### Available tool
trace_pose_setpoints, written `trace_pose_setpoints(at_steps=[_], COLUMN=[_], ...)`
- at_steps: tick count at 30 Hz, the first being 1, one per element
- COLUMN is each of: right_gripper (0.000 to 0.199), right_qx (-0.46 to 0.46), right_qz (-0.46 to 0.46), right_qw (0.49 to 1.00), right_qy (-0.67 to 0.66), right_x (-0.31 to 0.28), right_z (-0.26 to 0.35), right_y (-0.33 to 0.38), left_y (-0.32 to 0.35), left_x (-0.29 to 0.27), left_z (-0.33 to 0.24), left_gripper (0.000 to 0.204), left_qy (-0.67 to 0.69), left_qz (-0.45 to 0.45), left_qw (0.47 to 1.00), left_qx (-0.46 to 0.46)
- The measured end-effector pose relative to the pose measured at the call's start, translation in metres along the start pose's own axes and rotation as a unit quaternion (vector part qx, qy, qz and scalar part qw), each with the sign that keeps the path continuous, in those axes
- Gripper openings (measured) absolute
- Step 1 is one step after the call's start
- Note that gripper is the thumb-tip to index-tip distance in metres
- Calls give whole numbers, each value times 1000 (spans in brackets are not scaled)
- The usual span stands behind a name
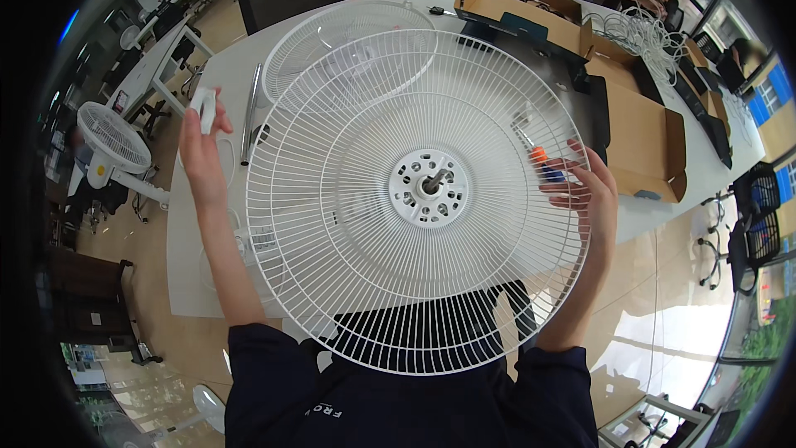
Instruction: Disassembling a pedestal fan using a screwdriver.
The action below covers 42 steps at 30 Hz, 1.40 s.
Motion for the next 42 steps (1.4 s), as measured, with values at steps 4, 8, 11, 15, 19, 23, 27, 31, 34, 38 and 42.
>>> trace_pose_setpoints(at_steps=[4,8,11,15,19,23,27,31,34,38,42], right_gripper=[47,47,47,48,48,49,48,48,47,46,45], right_qx=[2,11,4,-3,-5,-2,-12,-11,-9,4,6], right_qz=[1,-4,-4,-11,-26,-18,-36,-26,-23,-27,-32], right_qw=[1000,1000,1000,1000,1000,1000,999,999,999,999,999], right_qy=[-14,-12,-13,-5,-12,-17,-20,-23,-25,-16,3], right_x=[1,-2,-2,-1,-6,-2,-5,-3,-5,-4,3], right_z=[-4,-5,-9,-7,-11,-12,-10,-8,-6,-8,-6], right_y=[-6,-8,-11,-13,-17,-18,-18,-15,-13,-11,-5], left_y=[30,38,8,15,13,8,-17,-47,-57,-53,-48], left_x=[14,36,98,107,110,110,109,115,120,109,104], left_z=[98,118,106,102,107,120,138,156,179,194,173], left_gripper=[44,45,46,47,48,50,51,52,52,58,66], left_qy=[-96,-138,-187,-252,-315,-378,-437,-492,-518,-538,-545], left_qz=[61,122,115,117,122,126,129,134,134,21,-64], left_qw=[974,963,958,949,933,912,887,859,844,842,830], left_qx=[-194,-196,-182,-152,-122,-99,-73,-41,-22,38,103])
Point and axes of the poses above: each hand's wrist, its own y-axis away from the middle knuckle, its own x-axis out of the palm, z = x × y, the point moved 6 cm from there along -y, towards the middle knuckle, and after that the axes turned 15 degrees about -y, right-handed, at the moved point
